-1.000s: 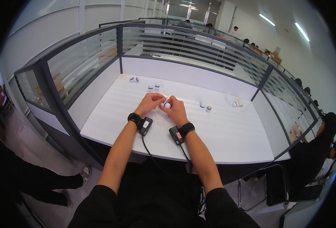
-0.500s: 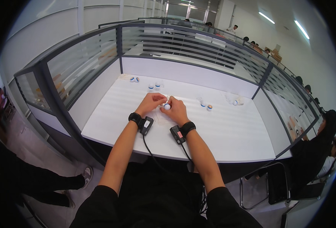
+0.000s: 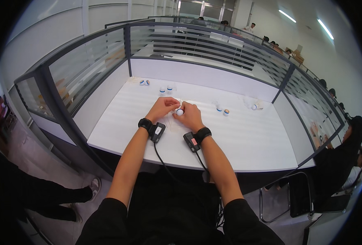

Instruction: The person inserts feathers individually into the holes of a shuttlecock base to assemble the final product on a white desk.

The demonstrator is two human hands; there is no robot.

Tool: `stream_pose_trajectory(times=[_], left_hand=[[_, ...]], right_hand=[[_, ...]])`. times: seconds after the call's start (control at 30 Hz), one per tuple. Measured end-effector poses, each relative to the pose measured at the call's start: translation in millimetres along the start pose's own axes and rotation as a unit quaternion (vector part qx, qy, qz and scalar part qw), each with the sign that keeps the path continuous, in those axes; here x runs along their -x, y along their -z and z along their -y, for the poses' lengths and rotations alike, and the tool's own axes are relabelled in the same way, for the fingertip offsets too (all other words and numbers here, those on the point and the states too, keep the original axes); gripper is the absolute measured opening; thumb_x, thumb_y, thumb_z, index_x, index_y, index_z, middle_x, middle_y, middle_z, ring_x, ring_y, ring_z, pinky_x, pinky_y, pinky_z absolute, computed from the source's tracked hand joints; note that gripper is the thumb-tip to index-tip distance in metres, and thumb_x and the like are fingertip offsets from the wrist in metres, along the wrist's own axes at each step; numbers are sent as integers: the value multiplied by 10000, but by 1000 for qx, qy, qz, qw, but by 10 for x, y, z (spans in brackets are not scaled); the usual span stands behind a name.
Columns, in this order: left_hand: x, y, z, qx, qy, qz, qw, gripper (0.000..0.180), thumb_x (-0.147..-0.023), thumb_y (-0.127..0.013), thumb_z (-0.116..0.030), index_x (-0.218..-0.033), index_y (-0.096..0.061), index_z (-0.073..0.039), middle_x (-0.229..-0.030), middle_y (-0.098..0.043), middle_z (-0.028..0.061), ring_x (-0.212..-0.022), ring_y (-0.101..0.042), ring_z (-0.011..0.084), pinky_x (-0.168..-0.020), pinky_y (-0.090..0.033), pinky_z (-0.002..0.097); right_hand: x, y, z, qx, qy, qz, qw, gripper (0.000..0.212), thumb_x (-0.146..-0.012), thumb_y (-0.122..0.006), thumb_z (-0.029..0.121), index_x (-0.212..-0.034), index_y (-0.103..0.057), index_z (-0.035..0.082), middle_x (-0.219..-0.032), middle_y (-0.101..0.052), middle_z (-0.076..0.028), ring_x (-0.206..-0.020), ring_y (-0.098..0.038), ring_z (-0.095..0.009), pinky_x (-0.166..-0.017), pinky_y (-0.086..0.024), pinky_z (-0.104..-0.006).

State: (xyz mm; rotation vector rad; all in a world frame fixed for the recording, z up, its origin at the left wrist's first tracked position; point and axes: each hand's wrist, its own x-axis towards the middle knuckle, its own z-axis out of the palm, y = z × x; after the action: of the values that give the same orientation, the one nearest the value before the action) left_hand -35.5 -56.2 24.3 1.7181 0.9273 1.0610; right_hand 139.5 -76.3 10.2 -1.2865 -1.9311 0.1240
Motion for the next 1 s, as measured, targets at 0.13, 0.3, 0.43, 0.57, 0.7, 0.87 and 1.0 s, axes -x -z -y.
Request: stream_pose_trajectory(times=[0.13,0.3,0.43,0.57,0.7,0.87,1.0], left_hand=[[6,-18,-39,-3,18,8,1000,208,-917,-702,-191,-1053,-706,-34,-981,-727,39,-910,-668,112,-801,-510,256],[-14,11,28,19,-3,19,1000,200,-925,-689,-181,-1053,-704,-28,-987,-725,40,-916,-665,103,-793,-508,245],[-4,-13,-5,12,-3,11,1000,197,-927,-686,-177,-1053,-702,-26,-958,-724,38,-877,-665,94,-758,-502,234],[-6,-44,-72,18,8,22,1000,193,-925,-688,-179,-1038,-702,-23,-901,-719,31,-809,-658,89,-707,-488,229],[14,13,6,10,-11,-11,1000,181,-918,-695,-184,-1000,-707,-23,-881,-716,34,-812,-655,92,-710,-484,230],[-57,-4,48,-11,-53,-55,997,170,-911,-702,-184,-975,-712,-27,-879,-717,39,-836,-651,95,-734,-488,238],[-75,6,42,11,-69,-81,994,204,-884,-732,-189,-946,-708,3,-861,-718,58,-768,-640,104,-707,-506,250]], right_hand=[[-1,7,-7,-9,-9,2,1000,368,-670,-825,325,-712,-572,61,-679,-655,-114,-673,-651,-310,-606,-499,-411],[-15,-5,25,-7,-10,-2,1000,382,-673,-829,342,-696,-580,54,-670,-651,-125,-650,-644,-318,-596,-499,-419],[-16,16,32,1,-3,-13,1000,372,-690,-827,330,-686,-590,43,-654,-646,-130,-618,-633,-316,-581,-494,-417],[-24,45,-8,-9,-63,10,998,368,-718,-803,382,-727,-630,58,-720,-681,-132,-711,-667,-326,-622,-521,-432],[-30,24,52,-58,-58,4,997,368,-715,-830,338,-737,-617,38,-707,-675,-139,-656,-652,-322,-586,-498,-416],[-34,-25,-40,-191,-56,-14,980,332,-745,-817,268,-748,-599,19,-654,-644,-105,-589,-622,-213,-538,-467,-341],[-38,-20,8,-368,-106,14,923,320,-844,-730,275,-746,-608,-4,-631,-618,-57,-536,-561,-110,-494,-437,-279]])
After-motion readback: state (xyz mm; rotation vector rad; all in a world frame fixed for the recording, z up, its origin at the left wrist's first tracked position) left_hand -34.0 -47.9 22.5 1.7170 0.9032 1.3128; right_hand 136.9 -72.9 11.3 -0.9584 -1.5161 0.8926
